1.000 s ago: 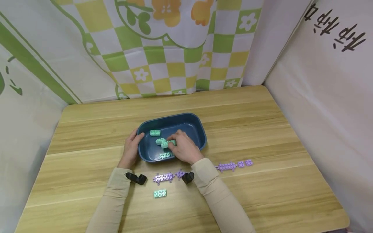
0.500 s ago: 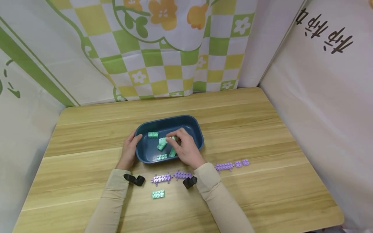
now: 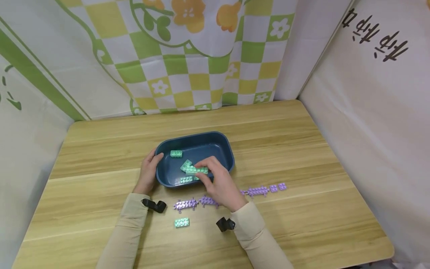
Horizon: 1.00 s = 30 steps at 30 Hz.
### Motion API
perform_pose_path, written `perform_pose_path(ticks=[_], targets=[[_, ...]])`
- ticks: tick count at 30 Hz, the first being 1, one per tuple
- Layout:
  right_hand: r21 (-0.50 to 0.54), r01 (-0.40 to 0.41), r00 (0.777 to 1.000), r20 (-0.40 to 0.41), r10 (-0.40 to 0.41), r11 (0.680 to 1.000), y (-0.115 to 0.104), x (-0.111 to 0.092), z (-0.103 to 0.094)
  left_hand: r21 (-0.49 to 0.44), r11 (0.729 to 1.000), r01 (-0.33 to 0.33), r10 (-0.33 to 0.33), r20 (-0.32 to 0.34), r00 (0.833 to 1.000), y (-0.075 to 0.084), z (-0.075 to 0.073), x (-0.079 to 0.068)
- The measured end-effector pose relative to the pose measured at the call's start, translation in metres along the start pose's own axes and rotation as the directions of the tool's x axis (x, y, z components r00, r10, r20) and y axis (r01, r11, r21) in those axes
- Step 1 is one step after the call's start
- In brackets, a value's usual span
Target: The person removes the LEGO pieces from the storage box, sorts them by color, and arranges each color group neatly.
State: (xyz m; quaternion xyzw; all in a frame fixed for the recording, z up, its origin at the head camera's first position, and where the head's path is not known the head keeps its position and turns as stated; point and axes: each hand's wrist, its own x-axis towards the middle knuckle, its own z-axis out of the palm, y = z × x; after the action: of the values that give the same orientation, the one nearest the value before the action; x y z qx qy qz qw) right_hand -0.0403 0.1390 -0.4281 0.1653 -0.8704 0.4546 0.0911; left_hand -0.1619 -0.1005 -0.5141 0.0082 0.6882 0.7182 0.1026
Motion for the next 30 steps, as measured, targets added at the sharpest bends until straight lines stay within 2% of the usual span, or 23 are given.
perform_pose_path(ticks=[6, 13, 23, 30], targets=[[-0.104, -0.036, 0.994, 0.095, 0.046, 0.994, -0.010, -0.022, 0.004, 0.005, 1.000, -0.005, 0.005, 0.001, 1.000, 0.002, 0.000, 0.000], [-0.243, -0.019, 0.992, 0.117, 0.049, 0.970, -0.008, -0.043, 0.009, 0.003, 1.000, 0.012, -0.012, -0.006, 1.000, 0.002, 0.001, 0.000], [-0.325, 0.028, 0.980, 0.193, 0.037, 0.945, -0.003, -0.059, 0.012, -0.007, 1.000, 0.016, -0.016, 0.004, 1.000, 0.004, 0.000, 0.000], [-0.314, 0.027, 0.968, 0.245, 0.053, 0.949, -0.003, -0.063, 0.015, -0.006, 0.999, 0.040, -0.040, 0.012, 0.999, 0.008, 0.000, -0.001]])
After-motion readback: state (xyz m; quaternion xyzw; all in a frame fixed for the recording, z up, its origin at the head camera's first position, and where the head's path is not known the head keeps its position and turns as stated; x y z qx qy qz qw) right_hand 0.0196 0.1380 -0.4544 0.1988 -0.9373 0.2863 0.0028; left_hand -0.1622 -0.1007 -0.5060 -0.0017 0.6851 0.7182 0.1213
